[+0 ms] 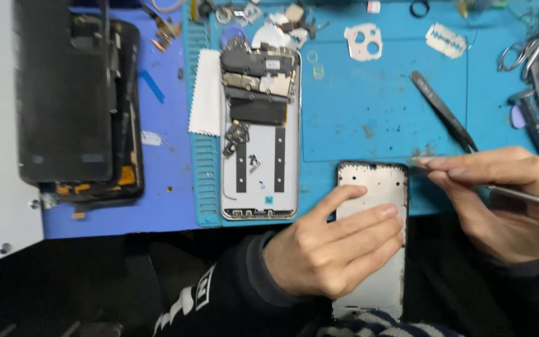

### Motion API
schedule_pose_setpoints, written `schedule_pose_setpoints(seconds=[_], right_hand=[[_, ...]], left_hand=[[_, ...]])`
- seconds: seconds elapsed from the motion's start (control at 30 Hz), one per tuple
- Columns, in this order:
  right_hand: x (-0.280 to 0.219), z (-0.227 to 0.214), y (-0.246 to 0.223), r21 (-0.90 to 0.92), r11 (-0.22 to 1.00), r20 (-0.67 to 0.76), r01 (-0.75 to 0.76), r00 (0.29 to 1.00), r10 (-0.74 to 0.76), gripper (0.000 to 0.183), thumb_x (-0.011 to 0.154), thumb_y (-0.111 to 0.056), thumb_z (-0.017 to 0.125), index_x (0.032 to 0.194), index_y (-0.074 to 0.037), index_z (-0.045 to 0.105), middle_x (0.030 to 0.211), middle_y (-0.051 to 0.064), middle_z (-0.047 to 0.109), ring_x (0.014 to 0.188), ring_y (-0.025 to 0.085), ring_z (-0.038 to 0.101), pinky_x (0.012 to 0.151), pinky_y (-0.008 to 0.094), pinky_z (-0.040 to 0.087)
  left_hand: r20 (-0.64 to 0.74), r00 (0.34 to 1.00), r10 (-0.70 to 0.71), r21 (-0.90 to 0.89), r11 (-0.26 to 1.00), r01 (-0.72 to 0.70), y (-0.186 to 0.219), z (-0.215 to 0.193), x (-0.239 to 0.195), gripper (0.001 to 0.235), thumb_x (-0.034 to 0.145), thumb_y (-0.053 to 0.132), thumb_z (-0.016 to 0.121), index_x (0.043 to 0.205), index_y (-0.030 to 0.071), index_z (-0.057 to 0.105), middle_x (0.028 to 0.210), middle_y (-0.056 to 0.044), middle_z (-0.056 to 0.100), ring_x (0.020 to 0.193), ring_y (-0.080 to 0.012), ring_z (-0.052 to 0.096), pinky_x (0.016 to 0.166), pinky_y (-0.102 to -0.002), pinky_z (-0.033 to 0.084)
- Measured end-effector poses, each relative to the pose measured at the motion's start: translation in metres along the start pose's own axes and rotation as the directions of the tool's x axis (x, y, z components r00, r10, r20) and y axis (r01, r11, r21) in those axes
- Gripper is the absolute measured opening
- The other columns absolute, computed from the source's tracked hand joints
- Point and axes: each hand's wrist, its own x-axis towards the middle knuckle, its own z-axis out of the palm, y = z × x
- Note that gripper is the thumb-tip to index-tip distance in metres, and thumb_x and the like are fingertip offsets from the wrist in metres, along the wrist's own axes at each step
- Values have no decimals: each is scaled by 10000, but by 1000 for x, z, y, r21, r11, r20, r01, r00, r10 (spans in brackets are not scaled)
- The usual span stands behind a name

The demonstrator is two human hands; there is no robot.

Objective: Using a thin metal tool to scrape and pry around the edges of a disassembled smartphone frame on a workbench.

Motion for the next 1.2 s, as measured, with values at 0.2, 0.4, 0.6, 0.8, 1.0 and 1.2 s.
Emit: schedule_pose_setpoints(seconds=[0.2, 0.4, 0.6, 0.8, 1.0, 1.2], right_hand=[[9, 4, 29, 58, 971, 250, 233, 938, -240, 295, 888, 217, 699, 1010, 43, 495, 957, 206, 689, 985, 350, 758, 963, 494, 650], [5, 10, 33, 68, 982, 312, 176, 931, -188, 200, 837, 157, 711, 923, 38, 576, 968, 226, 693, 1058, 394, 734, 1004, 530, 632], [-6, 9, 39, 9, 990, 305, 140, 943, -136, 154, 906, 151, 690, 946, 7, 654, 1012, 194, 706, 1081, 357, 741, 965, 420, 632], [6, 13, 28, 31, 989, 235, 147, 960, -150, 164, 851, 144, 687, 888, 9, 601, 969, 186, 675, 1057, 349, 730, 956, 435, 622], [11, 19, 5, 105, 983, 123, 148, 979, -160, 173, 856, 125, 696, 903, -19, 612, 962, 131, 679, 1049, 324, 759, 967, 424, 638], [8, 20, 6, 187, 939, -18, 290, 956, -292, 143, 810, 84, 738, 866, -18, 655, 902, 116, 755, 993, 293, 808, 944, 400, 660]], left_hand=[[19, 1000, 10, 36, 999, -10, -6, -4, 2, 139, 1034, -12, 647, 1154, -31, 716, 1233, -139, 698, 1293, -258, 657, 1087, -506, 533], [15, 999, 29, 57, 998, -30, -9, -8, 2, 162, 965, 42, 666, 1087, -51, 717, 1170, -141, 680, 1235, -260, 635, 1086, -496, 536], [5, 1000, 30, 56, 998, -30, -10, -8, -1, 153, 964, 47, 674, 1075, -52, 714, 1174, -143, 674, 1245, -267, 620, 1097, -493, 538], [2, 999, 42, 65, 997, -42, -10, -9, -2, 157, 978, 48, 679, 1094, -52, 711, 1187, -142, 672, 1264, -271, 614, 1115, -498, 529], [-14, 989, 148, 140, 980, -145, -9, 2, -7, 174, 938, 64, 692, 1083, -30, 718, 1165, -133, 689, 1219, -264, 653, 1089, -496, 536], [3, 994, 108, 122, 987, -108, -41, 98, -74, 293, 1056, 10, 667, 1346, 45, 688, 1337, -51, 705, 1357, -225, 663, 1216, -462, 488]])
